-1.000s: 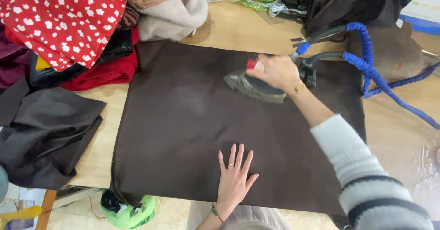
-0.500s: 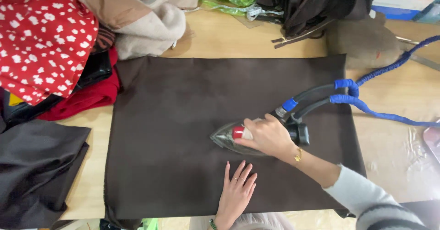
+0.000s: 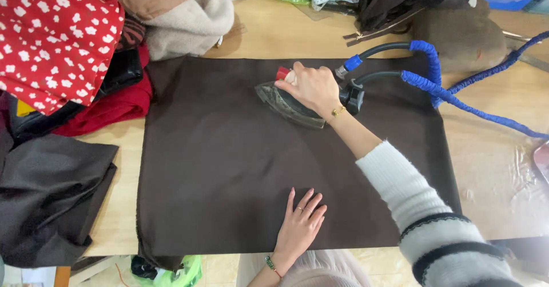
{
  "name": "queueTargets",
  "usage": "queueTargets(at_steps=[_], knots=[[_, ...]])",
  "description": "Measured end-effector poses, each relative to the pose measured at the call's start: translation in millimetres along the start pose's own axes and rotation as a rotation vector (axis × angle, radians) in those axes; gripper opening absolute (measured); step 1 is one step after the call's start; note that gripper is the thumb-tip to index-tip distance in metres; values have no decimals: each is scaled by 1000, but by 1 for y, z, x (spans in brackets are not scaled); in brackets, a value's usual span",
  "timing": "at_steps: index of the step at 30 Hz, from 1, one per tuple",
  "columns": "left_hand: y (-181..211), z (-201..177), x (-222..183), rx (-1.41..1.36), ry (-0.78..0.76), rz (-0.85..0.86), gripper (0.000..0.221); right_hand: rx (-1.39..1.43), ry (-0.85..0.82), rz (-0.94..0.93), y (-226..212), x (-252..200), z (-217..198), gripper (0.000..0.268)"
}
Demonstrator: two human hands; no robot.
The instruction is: Ironing a piece of brown fabric on a workbench using a steam iron
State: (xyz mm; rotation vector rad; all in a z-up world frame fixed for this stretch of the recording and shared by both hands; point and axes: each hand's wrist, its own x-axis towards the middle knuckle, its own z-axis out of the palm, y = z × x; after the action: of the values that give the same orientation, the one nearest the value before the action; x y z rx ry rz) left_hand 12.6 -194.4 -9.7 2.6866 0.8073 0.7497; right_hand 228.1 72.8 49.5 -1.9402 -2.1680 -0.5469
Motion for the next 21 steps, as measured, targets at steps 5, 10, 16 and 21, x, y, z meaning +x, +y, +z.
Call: queueTargets(at_steps=[5,10,16,21], knots=[[0,3,-2,-67,63,-1,11,-27,-9,-90,-18,-30,-34,59],[2,-6,-8,-182,125,-17,6,-89,-33,-416,-56,-92,-105,33],[-8,-13,-22,-206,84,-41,21,-1,-111,-241,-89,-139,-101,67],[-8,-18,-23,-304,177,-6,11,-12,-54,-167,-91,-89,-83,61]])
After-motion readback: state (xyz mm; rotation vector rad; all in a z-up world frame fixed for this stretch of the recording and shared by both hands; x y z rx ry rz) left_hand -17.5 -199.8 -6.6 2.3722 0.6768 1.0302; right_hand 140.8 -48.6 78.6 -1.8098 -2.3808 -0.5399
